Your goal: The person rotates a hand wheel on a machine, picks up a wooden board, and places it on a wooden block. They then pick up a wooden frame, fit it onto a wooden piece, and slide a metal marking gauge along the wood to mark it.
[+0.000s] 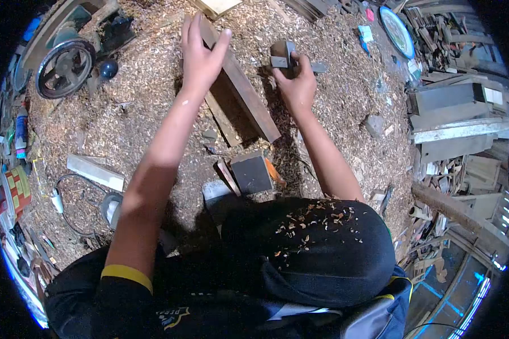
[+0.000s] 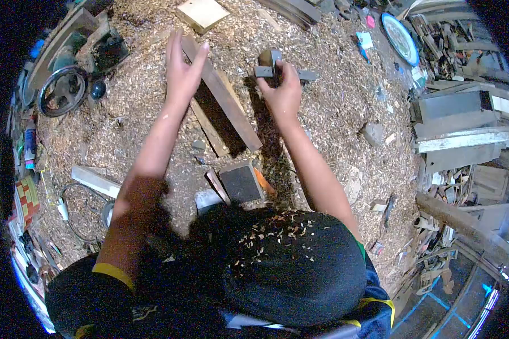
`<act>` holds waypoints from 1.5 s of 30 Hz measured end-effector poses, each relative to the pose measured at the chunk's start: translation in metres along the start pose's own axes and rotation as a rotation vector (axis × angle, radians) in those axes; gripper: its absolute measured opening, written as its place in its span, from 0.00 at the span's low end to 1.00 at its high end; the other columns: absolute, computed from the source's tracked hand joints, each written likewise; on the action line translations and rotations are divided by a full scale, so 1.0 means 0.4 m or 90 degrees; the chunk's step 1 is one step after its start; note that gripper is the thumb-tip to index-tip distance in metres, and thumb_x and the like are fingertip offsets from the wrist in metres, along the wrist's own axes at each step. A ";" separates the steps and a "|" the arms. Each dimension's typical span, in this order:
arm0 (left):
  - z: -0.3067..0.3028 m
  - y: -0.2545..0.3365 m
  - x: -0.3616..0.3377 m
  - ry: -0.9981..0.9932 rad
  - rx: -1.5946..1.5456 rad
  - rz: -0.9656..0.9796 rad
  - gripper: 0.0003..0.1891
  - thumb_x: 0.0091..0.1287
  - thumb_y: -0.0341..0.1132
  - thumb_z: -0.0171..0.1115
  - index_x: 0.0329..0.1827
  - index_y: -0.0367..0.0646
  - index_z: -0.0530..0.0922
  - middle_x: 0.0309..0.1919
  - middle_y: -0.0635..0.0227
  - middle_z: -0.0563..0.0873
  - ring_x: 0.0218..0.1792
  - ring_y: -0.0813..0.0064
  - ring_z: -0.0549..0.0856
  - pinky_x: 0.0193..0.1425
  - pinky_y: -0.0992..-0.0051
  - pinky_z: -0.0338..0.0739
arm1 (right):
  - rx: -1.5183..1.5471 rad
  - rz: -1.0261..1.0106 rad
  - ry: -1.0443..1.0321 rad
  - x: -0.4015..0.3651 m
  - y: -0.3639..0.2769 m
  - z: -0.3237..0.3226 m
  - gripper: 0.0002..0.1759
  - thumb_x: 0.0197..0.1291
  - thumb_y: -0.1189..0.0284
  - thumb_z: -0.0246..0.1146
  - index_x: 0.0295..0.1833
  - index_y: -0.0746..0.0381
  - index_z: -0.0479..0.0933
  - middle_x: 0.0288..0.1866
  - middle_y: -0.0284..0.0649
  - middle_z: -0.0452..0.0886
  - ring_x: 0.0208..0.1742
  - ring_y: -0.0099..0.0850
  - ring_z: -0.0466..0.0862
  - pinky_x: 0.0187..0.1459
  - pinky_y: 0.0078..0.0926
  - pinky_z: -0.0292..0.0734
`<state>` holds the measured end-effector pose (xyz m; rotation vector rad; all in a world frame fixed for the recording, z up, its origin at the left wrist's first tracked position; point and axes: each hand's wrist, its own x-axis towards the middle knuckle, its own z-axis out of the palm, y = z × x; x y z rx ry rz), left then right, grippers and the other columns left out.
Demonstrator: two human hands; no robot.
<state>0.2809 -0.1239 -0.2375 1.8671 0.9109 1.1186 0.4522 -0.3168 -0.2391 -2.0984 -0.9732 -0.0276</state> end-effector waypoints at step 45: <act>0.050 -0.016 0.015 0.052 0.094 0.019 0.30 0.76 0.38 0.68 0.80 0.37 0.77 0.71 0.45 0.77 0.72 0.44 0.81 0.81 0.53 0.75 | -0.003 -0.165 -0.161 -0.341 -0.167 -0.255 0.45 0.47 0.59 0.93 0.71 0.59 0.85 0.75 0.52 0.84 0.84 0.63 0.77 0.81 0.59 0.76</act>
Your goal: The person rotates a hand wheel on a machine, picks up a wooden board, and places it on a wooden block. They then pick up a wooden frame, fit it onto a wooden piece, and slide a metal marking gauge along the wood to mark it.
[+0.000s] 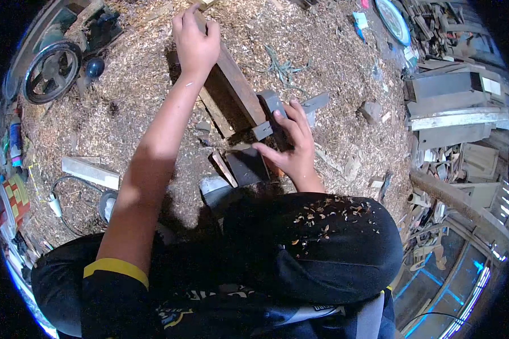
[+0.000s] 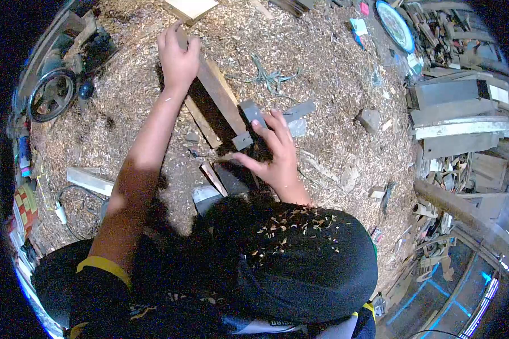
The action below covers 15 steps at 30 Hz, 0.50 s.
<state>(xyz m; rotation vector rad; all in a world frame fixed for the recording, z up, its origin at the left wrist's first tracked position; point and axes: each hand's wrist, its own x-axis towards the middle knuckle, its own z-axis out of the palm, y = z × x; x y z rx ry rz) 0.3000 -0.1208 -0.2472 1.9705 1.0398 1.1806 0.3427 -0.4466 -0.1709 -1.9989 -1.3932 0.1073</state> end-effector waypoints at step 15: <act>-0.004 -0.011 0.002 0.007 -0.009 0.051 0.31 0.75 0.38 0.69 0.79 0.37 0.76 0.70 0.46 0.77 0.73 0.46 0.80 0.81 0.54 0.74 | -0.021 -0.002 0.046 0.011 -0.007 0.012 0.41 0.44 0.59 0.95 0.61 0.67 0.86 0.69 0.54 0.88 0.77 0.60 0.84 0.77 0.56 0.79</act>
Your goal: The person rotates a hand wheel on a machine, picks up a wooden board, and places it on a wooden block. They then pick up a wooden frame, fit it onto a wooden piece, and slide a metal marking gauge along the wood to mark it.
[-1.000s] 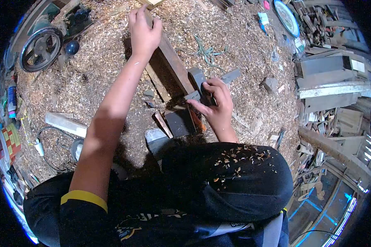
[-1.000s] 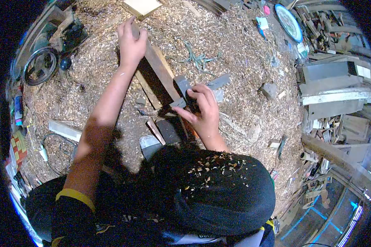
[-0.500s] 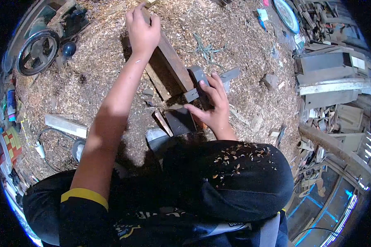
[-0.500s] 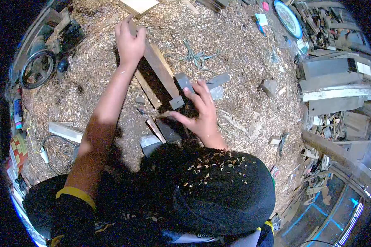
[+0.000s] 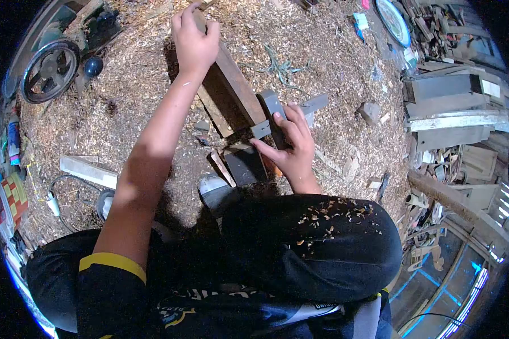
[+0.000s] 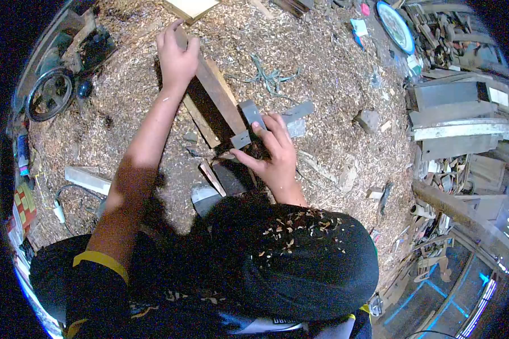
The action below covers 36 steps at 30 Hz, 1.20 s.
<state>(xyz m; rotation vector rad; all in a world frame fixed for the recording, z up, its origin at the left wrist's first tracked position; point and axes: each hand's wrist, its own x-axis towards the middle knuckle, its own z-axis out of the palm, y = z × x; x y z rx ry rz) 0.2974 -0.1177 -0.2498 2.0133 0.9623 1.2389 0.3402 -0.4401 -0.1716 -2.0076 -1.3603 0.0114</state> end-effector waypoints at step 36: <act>-0.008 0.004 0.000 -0.019 0.011 0.017 0.30 0.74 0.36 0.71 0.78 0.37 0.77 0.67 0.47 0.78 0.69 0.46 0.82 0.77 0.55 0.78 | 0.046 -0.018 -0.003 0.102 0.004 0.055 0.37 0.49 0.59 0.92 0.60 0.65 0.86 0.69 0.54 0.87 0.77 0.60 0.83 0.75 0.55 0.81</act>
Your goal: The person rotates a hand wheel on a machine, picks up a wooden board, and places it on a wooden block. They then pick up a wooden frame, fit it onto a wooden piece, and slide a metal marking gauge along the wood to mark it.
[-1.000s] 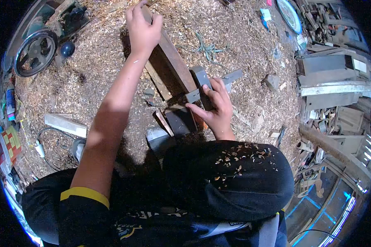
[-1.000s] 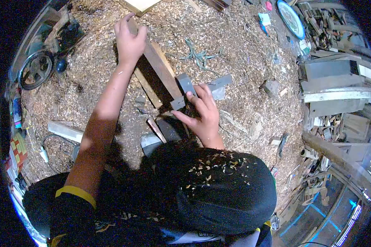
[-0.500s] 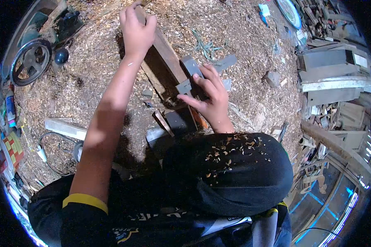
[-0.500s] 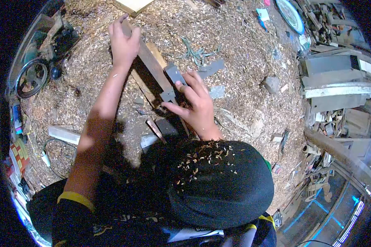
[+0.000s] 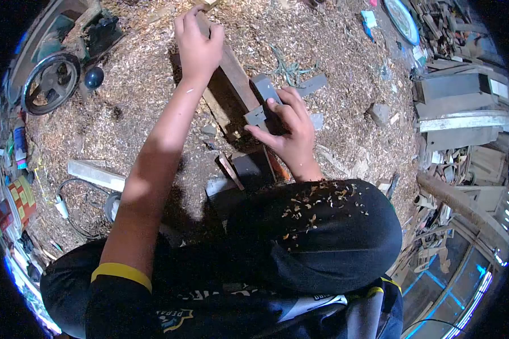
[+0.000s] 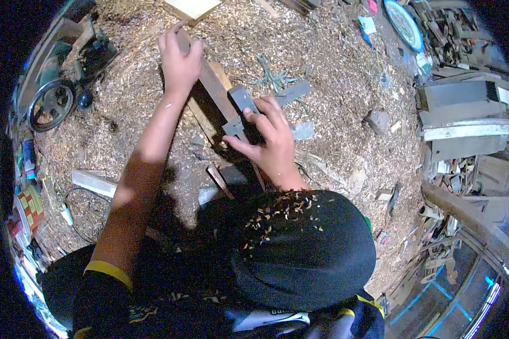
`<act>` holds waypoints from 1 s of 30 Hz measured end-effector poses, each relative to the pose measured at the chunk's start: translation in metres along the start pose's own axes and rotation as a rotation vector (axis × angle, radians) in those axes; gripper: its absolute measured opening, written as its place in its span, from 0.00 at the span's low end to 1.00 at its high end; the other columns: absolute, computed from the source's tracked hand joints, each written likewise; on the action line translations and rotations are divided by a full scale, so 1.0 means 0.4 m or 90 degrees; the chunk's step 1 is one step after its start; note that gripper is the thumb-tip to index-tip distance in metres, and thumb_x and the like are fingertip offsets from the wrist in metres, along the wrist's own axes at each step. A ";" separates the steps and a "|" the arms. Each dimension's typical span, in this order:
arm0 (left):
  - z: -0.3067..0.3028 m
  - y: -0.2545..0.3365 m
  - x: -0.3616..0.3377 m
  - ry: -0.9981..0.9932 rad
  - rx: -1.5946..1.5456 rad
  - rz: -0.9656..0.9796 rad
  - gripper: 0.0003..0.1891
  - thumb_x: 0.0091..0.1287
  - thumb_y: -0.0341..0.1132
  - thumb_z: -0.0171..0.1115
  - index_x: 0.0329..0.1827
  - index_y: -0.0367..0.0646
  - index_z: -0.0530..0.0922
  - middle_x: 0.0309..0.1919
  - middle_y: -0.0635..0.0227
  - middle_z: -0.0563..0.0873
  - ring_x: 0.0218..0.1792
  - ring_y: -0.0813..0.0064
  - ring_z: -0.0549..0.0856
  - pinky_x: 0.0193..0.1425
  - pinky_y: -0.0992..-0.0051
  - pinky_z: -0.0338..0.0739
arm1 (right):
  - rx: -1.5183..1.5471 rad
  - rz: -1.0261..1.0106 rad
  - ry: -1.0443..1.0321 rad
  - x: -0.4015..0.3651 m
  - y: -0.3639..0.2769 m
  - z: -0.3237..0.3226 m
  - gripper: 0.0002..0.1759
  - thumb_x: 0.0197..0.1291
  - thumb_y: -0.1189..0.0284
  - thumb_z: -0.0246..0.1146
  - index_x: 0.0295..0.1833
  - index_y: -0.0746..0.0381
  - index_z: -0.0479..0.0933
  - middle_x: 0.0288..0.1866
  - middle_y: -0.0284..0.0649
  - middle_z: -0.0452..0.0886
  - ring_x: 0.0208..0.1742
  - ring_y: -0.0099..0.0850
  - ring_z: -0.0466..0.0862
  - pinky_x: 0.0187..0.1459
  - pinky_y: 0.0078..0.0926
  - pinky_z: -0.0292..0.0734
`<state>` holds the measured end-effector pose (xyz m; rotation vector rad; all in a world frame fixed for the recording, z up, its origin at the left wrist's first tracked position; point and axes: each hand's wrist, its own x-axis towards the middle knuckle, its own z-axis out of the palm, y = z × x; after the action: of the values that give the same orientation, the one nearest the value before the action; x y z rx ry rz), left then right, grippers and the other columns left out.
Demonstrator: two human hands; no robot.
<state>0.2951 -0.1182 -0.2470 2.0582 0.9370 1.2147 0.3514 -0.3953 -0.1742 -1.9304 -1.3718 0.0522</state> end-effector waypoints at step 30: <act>-0.012 -0.001 -0.001 0.002 -0.054 -0.013 0.30 0.73 0.37 0.71 0.77 0.38 0.77 0.66 0.47 0.79 0.68 0.45 0.83 0.75 0.53 0.80 | -0.009 0.002 -0.027 -0.069 -0.016 -0.052 0.37 0.46 0.60 0.93 0.57 0.67 0.87 0.68 0.56 0.87 0.74 0.62 0.85 0.72 0.57 0.83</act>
<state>0.2908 -0.1178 -0.2454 1.9767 0.8915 1.2259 0.3437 -0.4287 -0.1661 -1.9529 -1.4009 0.0855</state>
